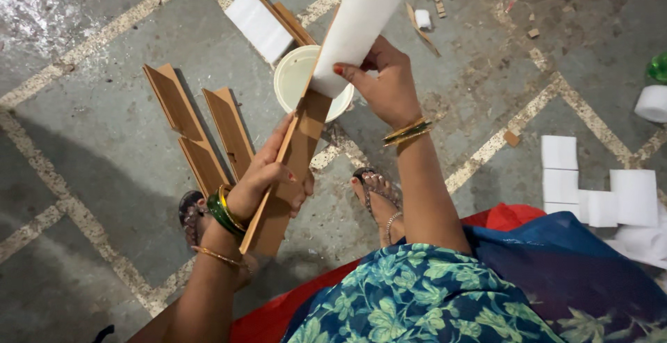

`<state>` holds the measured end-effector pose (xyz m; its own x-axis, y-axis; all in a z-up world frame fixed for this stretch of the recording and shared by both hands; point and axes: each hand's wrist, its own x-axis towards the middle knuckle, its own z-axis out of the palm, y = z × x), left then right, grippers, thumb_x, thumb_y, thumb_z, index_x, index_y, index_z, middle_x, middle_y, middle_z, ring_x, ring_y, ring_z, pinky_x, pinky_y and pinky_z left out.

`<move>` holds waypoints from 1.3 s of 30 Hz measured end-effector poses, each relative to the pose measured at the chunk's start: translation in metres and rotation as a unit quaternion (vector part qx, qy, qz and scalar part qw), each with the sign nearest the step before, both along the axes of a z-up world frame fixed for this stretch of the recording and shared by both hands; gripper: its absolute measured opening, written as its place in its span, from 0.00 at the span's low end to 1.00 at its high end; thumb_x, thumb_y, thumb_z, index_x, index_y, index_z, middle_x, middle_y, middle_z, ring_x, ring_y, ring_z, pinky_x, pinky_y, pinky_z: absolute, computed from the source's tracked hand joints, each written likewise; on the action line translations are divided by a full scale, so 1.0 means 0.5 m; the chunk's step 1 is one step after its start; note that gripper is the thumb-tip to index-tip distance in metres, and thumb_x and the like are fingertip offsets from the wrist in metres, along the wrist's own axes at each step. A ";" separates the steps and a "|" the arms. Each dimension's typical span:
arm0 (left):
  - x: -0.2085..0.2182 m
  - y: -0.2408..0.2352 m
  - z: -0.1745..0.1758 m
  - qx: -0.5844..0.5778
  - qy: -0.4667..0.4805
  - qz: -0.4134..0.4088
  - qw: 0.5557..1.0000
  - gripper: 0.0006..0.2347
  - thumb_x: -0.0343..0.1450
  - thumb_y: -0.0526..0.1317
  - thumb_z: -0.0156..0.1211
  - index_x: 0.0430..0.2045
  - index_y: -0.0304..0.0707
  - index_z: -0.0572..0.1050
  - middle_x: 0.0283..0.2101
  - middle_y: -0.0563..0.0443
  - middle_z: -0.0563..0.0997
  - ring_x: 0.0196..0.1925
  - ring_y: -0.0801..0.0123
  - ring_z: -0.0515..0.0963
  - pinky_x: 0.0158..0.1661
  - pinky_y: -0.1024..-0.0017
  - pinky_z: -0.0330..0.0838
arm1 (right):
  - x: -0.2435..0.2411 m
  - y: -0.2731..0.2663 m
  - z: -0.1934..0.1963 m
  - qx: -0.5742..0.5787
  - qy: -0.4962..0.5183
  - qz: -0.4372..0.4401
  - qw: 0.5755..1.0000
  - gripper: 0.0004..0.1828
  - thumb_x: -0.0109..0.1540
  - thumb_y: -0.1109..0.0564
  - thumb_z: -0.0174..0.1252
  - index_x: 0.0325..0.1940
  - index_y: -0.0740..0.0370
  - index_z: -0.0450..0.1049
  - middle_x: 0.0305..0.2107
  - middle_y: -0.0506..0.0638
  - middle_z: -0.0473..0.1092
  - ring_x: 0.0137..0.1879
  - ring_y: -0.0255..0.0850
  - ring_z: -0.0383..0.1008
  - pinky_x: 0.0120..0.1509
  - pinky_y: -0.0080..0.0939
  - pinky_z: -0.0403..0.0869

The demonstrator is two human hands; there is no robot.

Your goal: The person sits on the floor and repeatedly dips a white paper roll into a bucket of liquid, then inserts the roll into a brown cardboard frame. The person handles multiple frames and rolls, occasionally adjusting the bucket or picking up new frames from the floor.

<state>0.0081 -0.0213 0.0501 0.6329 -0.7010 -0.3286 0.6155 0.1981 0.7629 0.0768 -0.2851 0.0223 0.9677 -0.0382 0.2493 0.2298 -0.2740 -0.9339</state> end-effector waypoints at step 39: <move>-0.003 -0.018 -0.040 -0.146 0.013 -0.069 0.987 0.41 0.65 0.39 0.56 0.76 0.45 0.42 0.33 0.33 0.80 0.22 0.62 0.78 0.22 0.66 0.77 | 0.003 -0.249 -0.184 0.047 -0.048 -0.342 0.937 0.21 0.53 0.66 0.75 0.46 0.70 0.75 0.39 0.52 0.79 0.42 0.39 0.81 0.48 0.38 0.79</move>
